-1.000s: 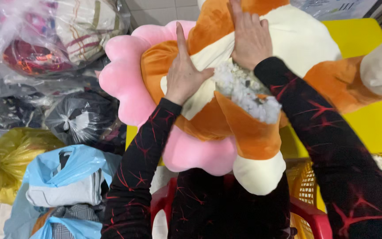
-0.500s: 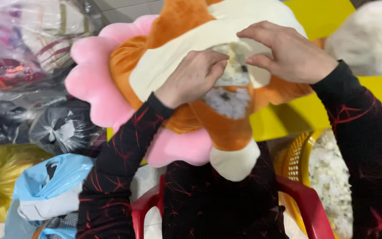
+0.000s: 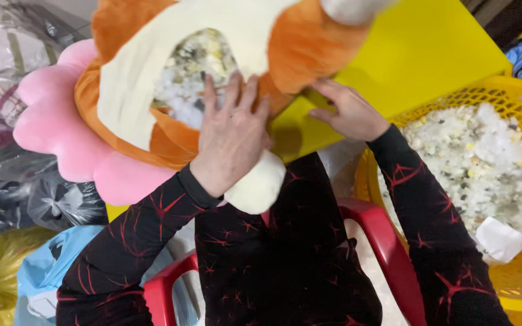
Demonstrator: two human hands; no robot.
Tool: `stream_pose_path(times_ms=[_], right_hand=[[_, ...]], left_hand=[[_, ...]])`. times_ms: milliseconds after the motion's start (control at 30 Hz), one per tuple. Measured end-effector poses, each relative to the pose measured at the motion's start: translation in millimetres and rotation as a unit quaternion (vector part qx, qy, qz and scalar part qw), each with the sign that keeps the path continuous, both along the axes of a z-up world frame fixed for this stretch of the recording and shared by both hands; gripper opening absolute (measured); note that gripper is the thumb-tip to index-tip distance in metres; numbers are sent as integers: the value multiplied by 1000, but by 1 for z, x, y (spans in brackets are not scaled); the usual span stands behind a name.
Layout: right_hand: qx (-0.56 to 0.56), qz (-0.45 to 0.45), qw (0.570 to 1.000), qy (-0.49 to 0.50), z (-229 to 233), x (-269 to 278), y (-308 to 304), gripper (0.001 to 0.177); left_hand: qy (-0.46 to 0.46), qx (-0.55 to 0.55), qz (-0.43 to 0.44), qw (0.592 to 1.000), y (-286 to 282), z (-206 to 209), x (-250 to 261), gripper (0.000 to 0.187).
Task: The person repeatedly scoops white stuffing from a yellow basket and packs it into the torso opening of a large orange and white plush lion. They press and distribute the stuffing by hand to fill the body cavity.
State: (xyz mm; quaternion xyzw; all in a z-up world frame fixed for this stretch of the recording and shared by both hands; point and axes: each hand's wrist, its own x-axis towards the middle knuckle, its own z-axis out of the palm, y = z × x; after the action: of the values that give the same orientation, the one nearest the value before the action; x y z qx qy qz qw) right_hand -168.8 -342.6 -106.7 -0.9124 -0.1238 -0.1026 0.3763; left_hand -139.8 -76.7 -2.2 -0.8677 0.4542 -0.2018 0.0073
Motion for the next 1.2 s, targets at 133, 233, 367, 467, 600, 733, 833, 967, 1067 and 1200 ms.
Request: stream_pose_path(times_ms=[133, 233, 367, 467, 600, 733, 833, 967, 1067, 1200], right_hand=[[-3, 3, 999, -47, 4, 20, -18, 51], [-13, 7, 999, -39, 10, 29, -21, 48], [2, 52, 996, -76, 18, 15, -29, 53], [72, 45, 995, -43, 19, -20, -52, 62], [168, -54, 984, 17, -6, -74, -87, 60], [319, -71, 944, 33, -55, -67, -96, 62], [440, -66, 892, 76, -84, -10, -75, 75], [569, 17, 816, 94, -93, 59, -27, 93], [641, 25, 767, -2, -80, 81, -10, 87], [640, -34, 767, -13, -61, 97, 10, 67]], left_hand=[[-39, 35, 19, 998, 5, -11, 7, 37], [10, 57, 20, 998, 11, -7, 18, 46], [40, 88, 31, 995, 7, 0, 20, 56], [29, 105, 49, 993, -1, 0, 15, 55], [-6, 136, 99, 986, -11, -10, 7, 50], [-87, 67, 120, 987, -42, -34, 21, 106], [-115, -65, 114, 985, -82, -62, 47, 144], [-129, -16, 139, 982, -92, -62, 98, 100], [-17, -32, 159, 987, -70, -37, 129, 57], [206, -182, 120, 954, -9, 14, 168, 40]])
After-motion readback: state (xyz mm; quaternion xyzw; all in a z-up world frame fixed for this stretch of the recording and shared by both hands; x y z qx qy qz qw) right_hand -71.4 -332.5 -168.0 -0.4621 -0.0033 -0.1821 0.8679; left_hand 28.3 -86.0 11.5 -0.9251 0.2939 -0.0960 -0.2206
